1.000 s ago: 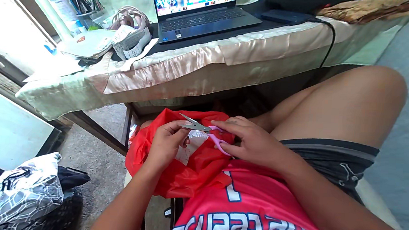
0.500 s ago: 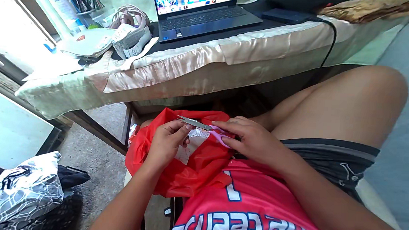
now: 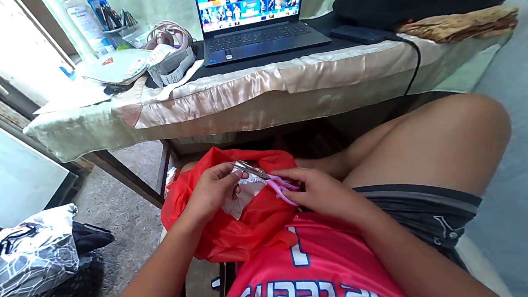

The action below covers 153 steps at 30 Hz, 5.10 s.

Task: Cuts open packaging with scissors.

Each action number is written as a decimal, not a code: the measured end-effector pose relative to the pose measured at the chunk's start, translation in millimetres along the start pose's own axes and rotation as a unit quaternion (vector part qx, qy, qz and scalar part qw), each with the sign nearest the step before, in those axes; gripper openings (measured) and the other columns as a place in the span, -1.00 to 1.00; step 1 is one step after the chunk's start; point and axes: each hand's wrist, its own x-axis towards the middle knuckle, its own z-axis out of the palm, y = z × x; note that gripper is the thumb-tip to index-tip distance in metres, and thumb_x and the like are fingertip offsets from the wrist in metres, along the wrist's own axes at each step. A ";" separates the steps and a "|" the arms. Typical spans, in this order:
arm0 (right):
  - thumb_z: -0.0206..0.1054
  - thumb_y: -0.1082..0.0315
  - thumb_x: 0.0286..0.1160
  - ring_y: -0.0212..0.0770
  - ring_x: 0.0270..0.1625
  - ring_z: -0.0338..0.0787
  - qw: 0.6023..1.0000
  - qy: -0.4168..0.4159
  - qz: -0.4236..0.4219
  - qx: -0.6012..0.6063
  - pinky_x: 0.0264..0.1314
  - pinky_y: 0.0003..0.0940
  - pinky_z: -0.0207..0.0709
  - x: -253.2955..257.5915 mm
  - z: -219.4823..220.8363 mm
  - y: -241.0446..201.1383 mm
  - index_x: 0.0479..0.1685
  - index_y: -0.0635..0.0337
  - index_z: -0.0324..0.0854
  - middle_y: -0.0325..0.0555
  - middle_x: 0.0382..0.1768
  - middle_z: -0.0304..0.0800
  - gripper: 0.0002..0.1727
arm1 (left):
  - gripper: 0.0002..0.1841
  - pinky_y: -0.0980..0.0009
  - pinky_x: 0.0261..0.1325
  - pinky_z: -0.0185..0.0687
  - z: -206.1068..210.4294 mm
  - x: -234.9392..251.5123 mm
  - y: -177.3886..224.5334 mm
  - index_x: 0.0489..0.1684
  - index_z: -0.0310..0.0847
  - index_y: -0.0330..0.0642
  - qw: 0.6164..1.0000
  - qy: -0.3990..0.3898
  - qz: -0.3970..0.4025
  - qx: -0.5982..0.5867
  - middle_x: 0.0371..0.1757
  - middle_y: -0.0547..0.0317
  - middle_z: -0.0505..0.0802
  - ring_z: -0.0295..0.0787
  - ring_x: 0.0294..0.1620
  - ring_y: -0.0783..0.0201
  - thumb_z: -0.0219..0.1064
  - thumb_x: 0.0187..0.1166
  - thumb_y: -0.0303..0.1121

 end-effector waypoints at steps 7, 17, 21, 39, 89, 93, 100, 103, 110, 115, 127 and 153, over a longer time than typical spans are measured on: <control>0.41 0.01 0.55 -0.41 0.25 0.73 1.000 0.018 0.002 0.004 0.39 -0.31 0.60 1.2 1.0 1.4 0.56 -0.14 0.60 -0.25 0.31 0.76 -0.44 | -0.78 0.45 -0.35 0.67 0.1 2.7 -3.6 -0.05 0.76 -0.31 1.000 0.020 -0.002 -0.002 -0.15 0.08 0.89 0.72 -0.43 0.33 0.22 0.78 -0.36; 0.42 0.00 0.52 -0.44 0.26 0.71 0.999 0.016 -0.035 0.010 0.38 -0.37 0.59 0.6 2.1 1.1 0.54 -0.14 0.62 -0.26 0.27 0.76 -0.44 | -0.80 0.49 -0.41 0.59 -0.6 2.7 -3.9 -0.09 0.78 -0.30 1.000 0.002 -0.009 -0.018 -0.19 0.09 0.88 0.65 -0.49 0.38 0.22 0.75 -0.41; 0.42 0.00 0.54 -0.46 0.28 0.71 0.999 0.012 -0.040 0.015 0.40 -0.40 0.59 -0.5 1.2 0.8 0.54 -0.16 0.62 -0.26 0.30 0.75 -0.44 | -0.77 0.45 -0.40 0.63 -1.1 3.2 -5.0 -0.07 0.79 -0.26 1.000 0.000 -0.013 -0.025 -0.17 0.09 0.87 0.69 -0.44 0.35 0.20 0.75 -0.36; 0.44 -0.01 0.53 -0.47 0.25 0.72 0.998 0.015 -0.057 0.034 0.36 -0.44 0.61 -0.2 2.6 4.8 0.54 -0.14 0.63 -0.28 0.27 0.77 -0.43 | -0.77 0.42 -0.35 0.69 0.4 1.6 -3.4 -0.15 0.81 -0.27 0.999 0.006 -0.009 -0.033 -0.18 0.08 0.87 0.75 -0.38 0.31 0.23 0.74 -0.37; 0.45 -0.03 0.50 -0.44 0.28 0.71 0.997 0.008 -0.075 0.005 0.38 -0.38 0.60 -0.1 -2.7 6.2 0.54 -0.16 0.63 -0.25 0.28 0.77 -0.42 | -0.80 0.39 -0.09 0.72 3.7 -0.5 -5.4 -0.15 0.85 -0.24 0.999 0.015 0.048 0.020 -0.20 0.16 0.89 0.78 -0.20 0.35 0.29 0.71 -0.39; 0.43 -0.01 0.54 -0.44 0.27 0.72 0.997 0.011 -0.079 0.003 0.39 -0.37 0.59 0.2 -2.0 7.1 0.53 -0.17 0.64 -0.26 0.26 0.79 -0.45 | -0.80 0.38 -0.08 0.72 3.4 -0.2 -4.7 -0.17 0.85 -0.24 0.998 0.016 0.049 0.021 -0.21 0.15 0.89 0.78 -0.20 0.35 0.29 0.72 -0.37; 0.37 0.10 0.62 -0.45 0.16 0.77 0.998 0.027 -0.064 -0.002 0.32 -0.39 0.64 0.8 -1.5 8.8 0.47 -0.18 0.69 -0.28 0.18 0.83 -0.57 | -0.78 0.40 -0.12 0.69 3.5 -0.8 -4.2 -0.20 0.85 -0.23 0.998 0.012 0.056 0.027 -0.22 0.15 0.89 0.77 -0.23 0.36 0.29 0.73 -0.34; 0.37 0.15 0.63 -0.50 0.09 0.78 0.998 0.029 -0.056 0.007 0.25 -0.44 0.66 1.2 -1.4 10.8 0.43 -0.17 0.72 -0.32 0.13 0.86 -0.60 | -0.78 0.38 -0.09 0.72 3.6 -0.8 -4.1 -0.18 0.85 -0.24 0.998 0.010 0.050 0.026 -0.21 0.14 0.89 0.79 -0.23 0.33 0.30 0.73 -0.33; 0.44 -0.07 0.50 -0.42 0.28 0.72 0.998 0.004 -0.066 -0.005 0.38 -0.34 0.60 -1.9 -2.6 6.2 0.53 -0.19 0.64 -0.25 0.26 0.78 -0.42 | -0.81 0.44 -0.16 0.67 4.5 0.1 -6.1 -0.13 0.84 -0.24 0.998 0.017 0.046 0.031 -0.21 0.16 0.89 0.76 -0.25 0.38 0.30 0.71 -0.38; 0.41 0.00 0.56 -0.39 0.31 0.71 0.997 0.014 -0.068 -0.021 0.43 -0.29 0.57 -2.3 -3.1 6.1 0.52 -0.19 0.65 -0.23 0.26 0.79 -0.47 | -0.81 0.45 -0.17 0.66 4.8 -0.4 -5.2 -0.16 0.84 -0.23 0.998 0.015 0.051 0.036 -0.24 0.17 0.88 0.74 -0.28 0.39 0.31 0.71 -0.37; 0.40 0.06 0.59 -0.44 0.21 0.76 0.998 0.025 -0.058 -0.011 0.35 -0.36 0.63 -2.2 -2.8 6.8 0.48 -0.18 0.69 -0.27 0.22 0.82 -0.53 | -0.79 0.44 -0.16 0.67 4.2 -0.8 -5.2 -0.17 0.85 -0.23 0.998 0.010 0.054 0.040 -0.23 0.16 0.88 0.75 -0.28 0.38 0.29 0.73 -0.34; 0.42 -0.06 0.53 -0.37 0.28 0.71 0.997 0.007 -0.070 -0.038 0.41 -0.28 0.57 -2.1 -3.9 1.7 0.58 -0.18 0.60 -0.24 0.23 0.79 -0.40 | -0.81 0.43 -0.16 0.70 4.7 -1.2 -4.3 -0.10 0.85 -0.25 0.998 0.017 0.051 0.033 -0.23 0.15 0.89 0.76 -0.28 0.37 0.29 0.71 -0.41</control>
